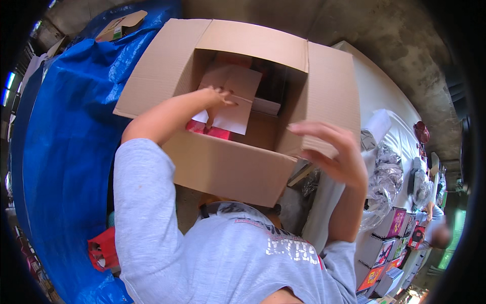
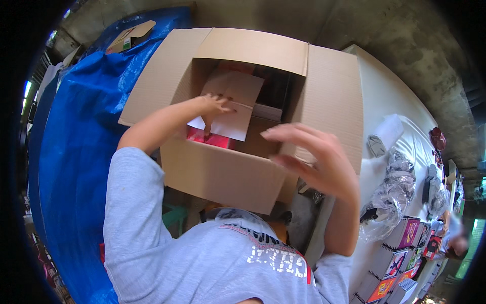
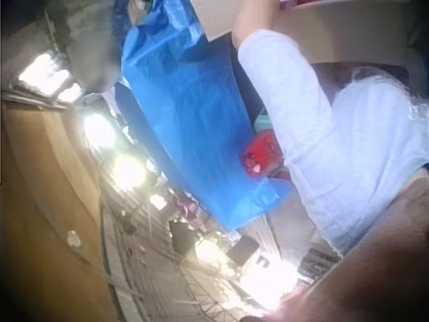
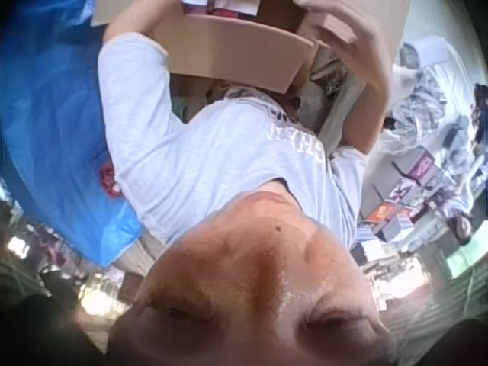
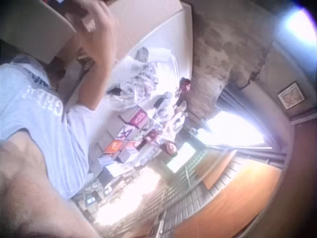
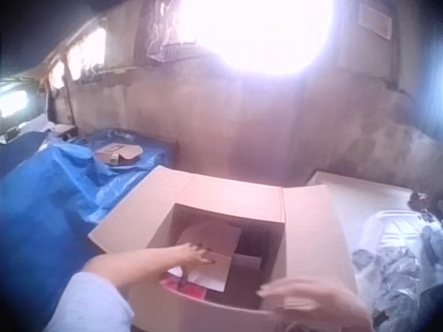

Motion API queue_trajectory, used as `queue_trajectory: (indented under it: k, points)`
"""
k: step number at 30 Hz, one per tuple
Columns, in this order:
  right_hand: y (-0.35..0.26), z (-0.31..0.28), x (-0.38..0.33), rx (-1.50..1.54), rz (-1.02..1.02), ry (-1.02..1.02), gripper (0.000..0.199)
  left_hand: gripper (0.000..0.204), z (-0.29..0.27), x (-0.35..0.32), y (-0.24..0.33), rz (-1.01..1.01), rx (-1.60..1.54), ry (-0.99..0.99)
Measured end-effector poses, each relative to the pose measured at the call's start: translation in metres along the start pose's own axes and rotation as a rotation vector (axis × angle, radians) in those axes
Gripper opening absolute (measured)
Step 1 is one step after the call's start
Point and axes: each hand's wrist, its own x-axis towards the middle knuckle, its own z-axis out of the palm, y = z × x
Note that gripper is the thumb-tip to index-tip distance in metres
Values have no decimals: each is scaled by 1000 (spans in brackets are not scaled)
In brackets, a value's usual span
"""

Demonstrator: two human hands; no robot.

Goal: The person trims the excess wire binding from stacks of purple notebooks using pliers, then organizes several pink notebooks by inserting and trimming wire coils into their bindings before placing them onto stacks on the table.

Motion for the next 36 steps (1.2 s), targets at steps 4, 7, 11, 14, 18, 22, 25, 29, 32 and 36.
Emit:
queue_trajectory:
  k: [4,7,11,14,18,22,25,29,32,36]
  points:
    - [86,49,89,-539,351,-528,34,133,20,13,5,379,387,117]
    - [142,78,131,-809,614,-851,32,121,32,20,23,588,473,275]
    - [212,105,148,-741,674,-1022,29,90,66,37,1,469,79,604]
    - [291,138,122,-725,648,-1231,30,61,22,35,-22,232,243,275]
    - [287,176,114,-521,663,-1201,37,25,-17,-10,-67,-330,-116,712]
    - [331,240,61,-186,738,-722,39,20,-21,-53,-107,-466,-422,1093]
    - [327,297,47,12,900,-431,40,18,3,-60,-123,-435,-689,1182]
    - [318,361,69,241,1066,-205,41,17,-8,-60,-118,-407,-805,1194]
    - [313,372,74,372,1155,-102,41,19,-16,-63,-115,-454,-814,998]
    - [316,369,79,539,1204,-61,42,20,-17,-75,-113,-438,-934,865]
